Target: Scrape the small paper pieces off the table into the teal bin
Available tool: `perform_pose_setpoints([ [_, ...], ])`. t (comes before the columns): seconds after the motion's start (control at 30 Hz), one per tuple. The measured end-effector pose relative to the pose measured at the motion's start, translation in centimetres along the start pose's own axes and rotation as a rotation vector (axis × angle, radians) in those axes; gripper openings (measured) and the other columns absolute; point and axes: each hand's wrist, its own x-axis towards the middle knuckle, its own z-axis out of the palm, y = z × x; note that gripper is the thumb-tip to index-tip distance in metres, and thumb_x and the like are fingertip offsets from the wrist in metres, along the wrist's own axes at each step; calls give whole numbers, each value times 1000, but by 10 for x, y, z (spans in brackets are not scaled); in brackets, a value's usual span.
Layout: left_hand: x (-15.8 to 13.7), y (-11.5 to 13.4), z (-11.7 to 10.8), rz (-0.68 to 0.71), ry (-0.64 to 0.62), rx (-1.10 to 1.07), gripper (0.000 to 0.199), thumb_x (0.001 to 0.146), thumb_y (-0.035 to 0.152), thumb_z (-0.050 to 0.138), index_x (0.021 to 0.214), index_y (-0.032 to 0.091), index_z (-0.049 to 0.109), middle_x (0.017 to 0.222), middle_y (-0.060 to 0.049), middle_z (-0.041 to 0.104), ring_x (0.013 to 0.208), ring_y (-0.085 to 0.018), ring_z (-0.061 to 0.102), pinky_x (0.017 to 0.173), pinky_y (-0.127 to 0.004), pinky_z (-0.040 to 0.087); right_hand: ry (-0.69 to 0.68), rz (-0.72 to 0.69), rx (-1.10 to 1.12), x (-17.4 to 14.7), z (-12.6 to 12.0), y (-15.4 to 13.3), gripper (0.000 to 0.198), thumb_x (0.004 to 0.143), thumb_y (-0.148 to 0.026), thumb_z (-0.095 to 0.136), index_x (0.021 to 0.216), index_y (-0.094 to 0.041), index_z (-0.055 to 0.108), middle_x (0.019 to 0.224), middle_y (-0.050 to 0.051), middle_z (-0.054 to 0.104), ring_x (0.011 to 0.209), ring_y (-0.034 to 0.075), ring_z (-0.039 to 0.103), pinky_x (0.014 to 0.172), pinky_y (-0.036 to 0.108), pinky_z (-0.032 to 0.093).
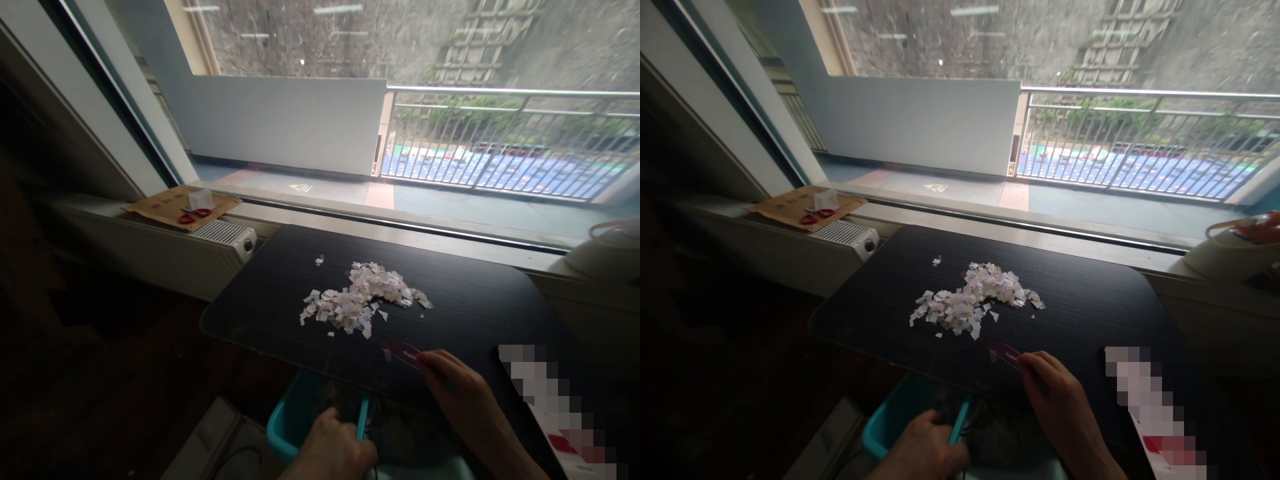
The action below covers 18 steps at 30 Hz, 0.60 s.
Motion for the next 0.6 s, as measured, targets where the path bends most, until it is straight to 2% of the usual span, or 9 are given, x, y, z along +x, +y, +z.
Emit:
perform_pose_setpoints([
  [0.1,-3,3,-6,-10,3,-34,11,80,27,71,87,19,67,83,-7,71,75,-26,68,78,-36,47,-1,-14,20,-7,-2,-3,14,92,-26,52,95,-23,65,89,2,66,78,15,63,68,23,48],
  [0.27,0,8,-9,-12,12,-93,16,79,30,73,87,19,68,86,-6,71,79,-26,68,80,-36,47,96,13,-1,-16,-1,-3,13,91,-26,53,96,-22,64,89,3,65,78,16,64,69,23,48],
  [0.43,12,19,-14,21,-40,-5,25,82,39,70,90,16,69,83,-12,71,77,-29,68,80,-40,47,-15,-35,79,-22,8,-8,12,92,-23,51,95,-23,63,86,2,65,75,14,64,67,22,49],
  [0.6,18,24,-18,41,-50,17,26,81,40,71,91,16,70,81,-12,71,75,-28,69,81,-40,48,54,-48,86,-24,8,-6,11,90,-21,54,96,-23,63,87,2,65,75,14,64,67,21,49],
])
